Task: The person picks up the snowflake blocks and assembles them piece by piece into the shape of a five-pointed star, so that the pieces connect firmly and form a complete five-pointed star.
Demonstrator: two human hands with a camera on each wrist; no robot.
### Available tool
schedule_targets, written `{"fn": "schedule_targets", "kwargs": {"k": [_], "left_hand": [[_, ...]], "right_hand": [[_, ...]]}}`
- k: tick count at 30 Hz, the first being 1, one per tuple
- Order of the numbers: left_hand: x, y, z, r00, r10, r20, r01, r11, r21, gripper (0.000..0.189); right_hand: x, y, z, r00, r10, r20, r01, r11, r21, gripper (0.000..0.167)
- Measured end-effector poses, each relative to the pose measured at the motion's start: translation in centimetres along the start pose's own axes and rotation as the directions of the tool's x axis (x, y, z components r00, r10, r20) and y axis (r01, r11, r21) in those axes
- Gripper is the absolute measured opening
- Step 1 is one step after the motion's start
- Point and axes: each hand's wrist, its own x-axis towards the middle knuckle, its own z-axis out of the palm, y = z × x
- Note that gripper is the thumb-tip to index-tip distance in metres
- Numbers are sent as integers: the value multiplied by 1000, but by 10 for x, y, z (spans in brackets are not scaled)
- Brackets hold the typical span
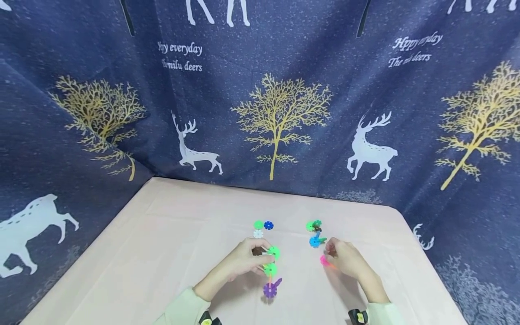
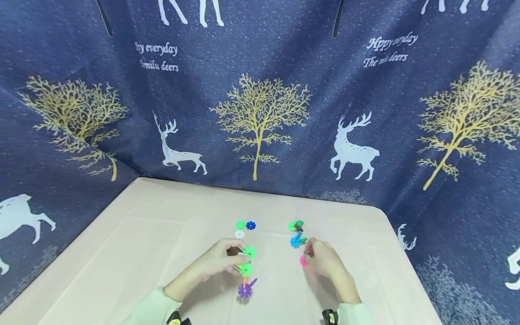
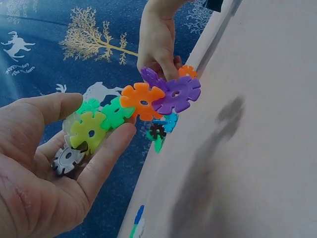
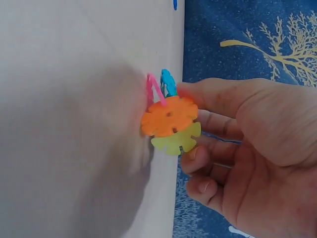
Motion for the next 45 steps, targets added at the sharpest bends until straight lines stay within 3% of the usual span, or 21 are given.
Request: {"fn": "schedule_targets", "kwargs": {"k": [6, 11, 14, 20, 25, 30, 35, 45], "left_hand": [[1, 1, 1, 1000, -6, -2, 6, 1000, -22, 22], [1, 2, 1, 1000, -4, 6, 4, 999, -32, 19], [1, 1, 1, 1000, -5, 11, 6, 999, -42, 19], [0, -1, 0, 1000, -7, 7, 7, 999, -54, 20], [-1, -1, 1, 1000, -11, 0, 11, 999, -47, 19], [-2, 1, 1, 1000, -6, -8, 6, 999, -32, 17], [-2, 1, 0, 1000, 4, -19, -4, 1000, -10, 17], [-2, -1, -2, 997, 23, -70, -17, 996, 84, 11]], "right_hand": [[-6, -3, -2, 997, 14, 72, -17, 999, 46, 15], [-7, -5, -1, 989, -64, 137, 32, 975, 221, 5], [-5, -8, 1, 978, -125, 166, 57, 931, 361, 2], [2, -24, 8, 951, -223, 216, 43, 782, 622, 21], [2, -40, 11, 951, -229, 206, 28, 730, 683, 22], [1, -56, 12, 960, -236, 150, 60, 699, 713, 18], [0, -68, 9, 961, -261, 90, 123, 697, 706, 19], [3, -81, -4, 961, -272, 47, 180, 747, 640, 15]]}}
